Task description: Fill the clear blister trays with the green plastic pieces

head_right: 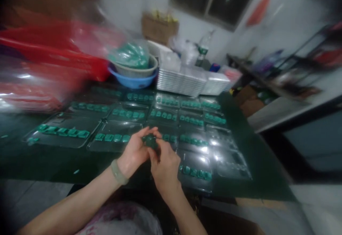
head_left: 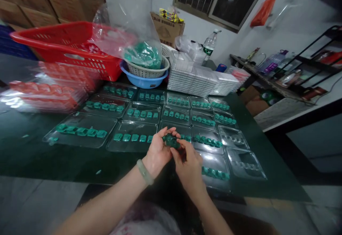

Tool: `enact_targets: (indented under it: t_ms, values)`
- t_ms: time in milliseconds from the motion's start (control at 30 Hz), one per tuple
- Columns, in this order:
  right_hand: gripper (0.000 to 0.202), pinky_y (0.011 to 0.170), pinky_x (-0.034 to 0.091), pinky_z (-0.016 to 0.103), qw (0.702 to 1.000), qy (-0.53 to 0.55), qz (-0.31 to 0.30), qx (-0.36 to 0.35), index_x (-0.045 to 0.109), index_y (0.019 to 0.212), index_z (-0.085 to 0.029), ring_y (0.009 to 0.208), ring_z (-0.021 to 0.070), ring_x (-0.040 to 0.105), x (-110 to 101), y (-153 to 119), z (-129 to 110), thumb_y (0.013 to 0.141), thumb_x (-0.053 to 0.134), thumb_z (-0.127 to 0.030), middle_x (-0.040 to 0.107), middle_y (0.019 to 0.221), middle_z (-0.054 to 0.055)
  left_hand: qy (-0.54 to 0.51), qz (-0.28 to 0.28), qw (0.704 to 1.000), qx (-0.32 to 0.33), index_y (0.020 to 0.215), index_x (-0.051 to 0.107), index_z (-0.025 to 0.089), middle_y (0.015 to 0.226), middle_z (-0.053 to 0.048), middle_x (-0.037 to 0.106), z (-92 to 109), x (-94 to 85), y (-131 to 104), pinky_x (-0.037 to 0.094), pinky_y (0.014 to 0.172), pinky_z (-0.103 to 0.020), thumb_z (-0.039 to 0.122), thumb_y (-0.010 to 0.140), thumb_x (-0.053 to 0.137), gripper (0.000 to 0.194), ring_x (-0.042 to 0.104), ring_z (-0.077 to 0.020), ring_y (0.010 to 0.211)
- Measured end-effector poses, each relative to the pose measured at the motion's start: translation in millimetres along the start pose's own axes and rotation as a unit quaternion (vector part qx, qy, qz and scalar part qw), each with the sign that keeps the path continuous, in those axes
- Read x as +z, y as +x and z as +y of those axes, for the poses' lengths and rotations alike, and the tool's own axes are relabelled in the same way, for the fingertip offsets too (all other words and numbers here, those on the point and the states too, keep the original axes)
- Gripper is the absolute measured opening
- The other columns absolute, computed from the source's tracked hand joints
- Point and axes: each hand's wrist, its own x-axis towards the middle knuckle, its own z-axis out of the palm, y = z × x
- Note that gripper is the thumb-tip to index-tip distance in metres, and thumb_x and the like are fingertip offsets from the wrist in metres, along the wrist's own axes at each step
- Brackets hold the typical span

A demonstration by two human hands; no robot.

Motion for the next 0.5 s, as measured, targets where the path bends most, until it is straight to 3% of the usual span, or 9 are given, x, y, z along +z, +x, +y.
enact_targets:
  t_ms: [200,333,400,500]
  values:
    - [0.022,0.073,0.044,0.037,0.999,0.047,0.001,0.021,0.057,0.101,-0.028,0.083,0.0218,0.056,3.4,1.4,-2.0,0.079,0.052,-0.029,0.061,0.090,0.006,-0.017,0.013,0.999,0.032,0.069,0.056,0.009,0.066,-0.008,0.056,1.5,1.1,-3.8,0.047,0.064,-0.028,0.019,0.079,0.046,0.017,0.056,-0.0161,0.064]
    - [0.017,0.060,0.045,0.029,0.990,0.105,-0.006,0.089,0.058,0.093,-0.024,0.067,0.0160,0.056,-0.7,3.6,-1.3,0.077,0.054,-0.029,0.061,0.081,0.003,0.012,0.032,0.998,0.047,0.067,0.057,0.009,0.066,-0.008,0.057,1.9,-2.5,-2.8,0.047,0.064,-0.030,0.017,0.077,0.048,0.015,0.057,-0.0170,0.065]
    - [0.017,0.047,0.042,0.024,0.969,0.193,-0.021,0.151,0.057,0.090,-0.021,0.053,0.0112,0.051,-4.9,6.6,0.2,0.076,0.056,-0.031,0.059,0.071,0.001,0.070,0.034,0.995,0.061,0.070,0.060,0.010,0.065,-0.006,0.057,-0.4,-5.9,-4.3,0.046,0.060,-0.028,0.015,0.075,0.052,0.010,0.056,-0.0158,0.063]
    - [0.019,0.036,0.033,0.018,0.908,0.350,-0.051,0.226,0.055,0.087,-0.019,0.041,0.0069,0.043,-11.6,12.3,3.7,0.075,0.058,-0.032,0.055,0.062,-0.002,0.212,-0.012,0.974,0.082,0.084,0.064,0.012,0.071,-0.004,0.058,-6.4,-10.1,-12.5,0.041,0.050,-0.023,0.020,0.072,0.059,0.015,0.054,-0.0127,0.060]
